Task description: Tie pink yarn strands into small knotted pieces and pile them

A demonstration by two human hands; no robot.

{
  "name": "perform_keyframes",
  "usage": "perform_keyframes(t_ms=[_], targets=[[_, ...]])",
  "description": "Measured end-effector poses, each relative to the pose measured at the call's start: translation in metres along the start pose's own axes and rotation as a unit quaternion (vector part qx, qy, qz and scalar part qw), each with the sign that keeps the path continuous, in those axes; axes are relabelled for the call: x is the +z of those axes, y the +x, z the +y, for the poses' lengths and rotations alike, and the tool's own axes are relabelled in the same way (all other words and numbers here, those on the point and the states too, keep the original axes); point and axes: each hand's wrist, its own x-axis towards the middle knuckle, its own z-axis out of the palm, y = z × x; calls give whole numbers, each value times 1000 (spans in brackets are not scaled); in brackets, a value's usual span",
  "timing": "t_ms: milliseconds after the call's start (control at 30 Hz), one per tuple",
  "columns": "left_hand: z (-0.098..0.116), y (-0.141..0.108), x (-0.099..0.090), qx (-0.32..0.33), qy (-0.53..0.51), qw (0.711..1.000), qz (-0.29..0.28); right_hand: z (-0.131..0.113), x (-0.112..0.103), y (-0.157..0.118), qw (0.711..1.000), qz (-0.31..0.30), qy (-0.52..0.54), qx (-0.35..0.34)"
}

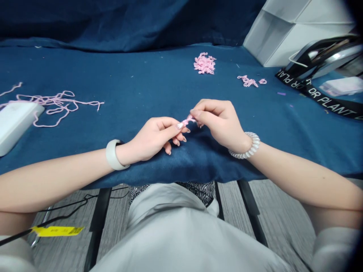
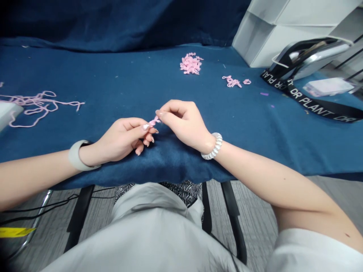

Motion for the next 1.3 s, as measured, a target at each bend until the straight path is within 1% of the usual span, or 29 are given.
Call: perform_keyframes(t_ms=[133,200,300,367,500,700,767,867,967,1067,1200,1300], targets=[[-2,0,-1,5,-8,1000,0,6,-2,3,995,-38,55,77],[-3,0,-1,9,-11,1000,-3,5,-2,3,993,-63,48,87],[-3,1,-1,8,-7,1000,0,0,-1,1,992,-96,18,73],[-2,1,0,4,-2,1000,5,-3,-1,0,994,-93,1,63],[-2,1,-1,-7,-12,1000,16,-5,-1,1,996,-67,-29,53],[3,1,1,-35,-73,996,34,-4,-1,1,996,-68,-27,52],[5,0,1,-37,-82,995,32,-3,-1,0,996,-64,-31,52],[4,0,1,-12,-36,999,22,-2,0,-1,996,-61,-43,58],[2,-1,0,7,2,1000,24,-1,0,-1,995,-62,-55,60],[-1,0,-1,7,3,1000,27,-1,0,-1,995,-66,-55,56],[-1,-1,0,7,14,999,28,0,-1,-1,990,-104,-51,79],[0,-1,1,9,31,999,30,2,-1,-1,988,-111,-60,83]])
